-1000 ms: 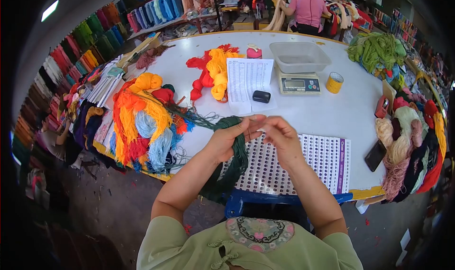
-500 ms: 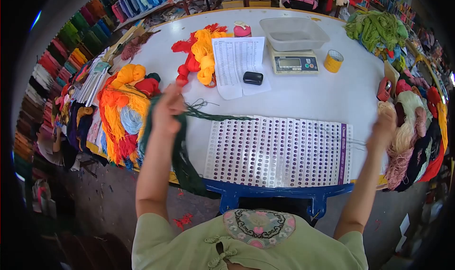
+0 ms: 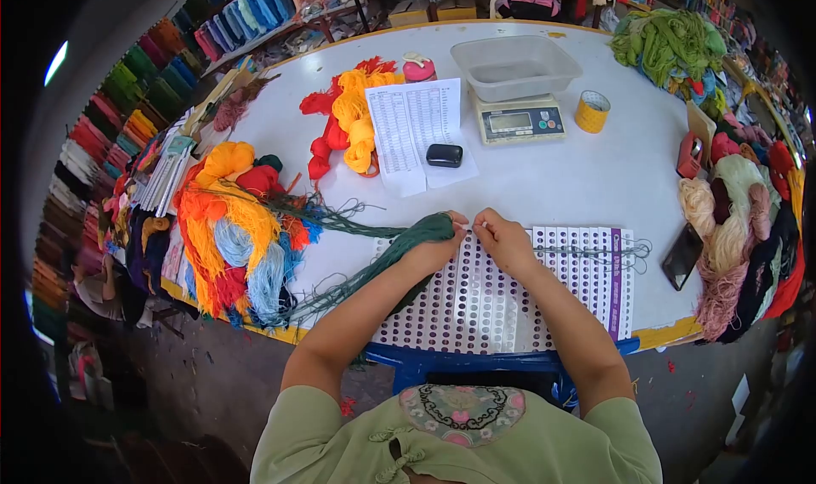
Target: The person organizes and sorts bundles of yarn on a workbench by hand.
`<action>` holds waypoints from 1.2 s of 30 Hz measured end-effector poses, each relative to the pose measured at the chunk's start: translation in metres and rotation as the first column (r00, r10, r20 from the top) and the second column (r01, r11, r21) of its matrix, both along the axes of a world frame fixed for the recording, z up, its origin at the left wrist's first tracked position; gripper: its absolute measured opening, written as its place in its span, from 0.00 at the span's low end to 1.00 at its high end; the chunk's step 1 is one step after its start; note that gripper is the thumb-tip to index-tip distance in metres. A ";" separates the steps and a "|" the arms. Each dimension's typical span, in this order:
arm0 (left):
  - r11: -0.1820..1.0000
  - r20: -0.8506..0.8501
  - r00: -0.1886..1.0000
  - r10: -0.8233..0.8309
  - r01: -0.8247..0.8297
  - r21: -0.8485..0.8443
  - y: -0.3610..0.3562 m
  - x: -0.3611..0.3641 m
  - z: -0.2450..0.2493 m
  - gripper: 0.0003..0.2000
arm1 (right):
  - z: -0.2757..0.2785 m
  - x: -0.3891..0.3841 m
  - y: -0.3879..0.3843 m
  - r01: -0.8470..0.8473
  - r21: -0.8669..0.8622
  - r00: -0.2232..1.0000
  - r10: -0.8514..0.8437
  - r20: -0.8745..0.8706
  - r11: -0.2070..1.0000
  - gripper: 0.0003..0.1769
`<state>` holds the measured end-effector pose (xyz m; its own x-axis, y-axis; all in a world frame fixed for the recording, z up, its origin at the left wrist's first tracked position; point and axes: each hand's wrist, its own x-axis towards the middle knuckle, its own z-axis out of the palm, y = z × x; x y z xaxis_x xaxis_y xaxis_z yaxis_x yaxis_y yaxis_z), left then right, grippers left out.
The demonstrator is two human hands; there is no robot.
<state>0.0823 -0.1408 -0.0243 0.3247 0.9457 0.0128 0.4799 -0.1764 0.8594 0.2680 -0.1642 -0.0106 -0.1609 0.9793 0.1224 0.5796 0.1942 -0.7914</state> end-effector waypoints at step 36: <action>0.938 -0.353 0.879 -0.319 0.346 0.012 -0.016 0.003 0.049 0.07 | 0.002 0.020 0.029 -0.361 -0.466 0.840 0.065 -0.539 0.808 0.17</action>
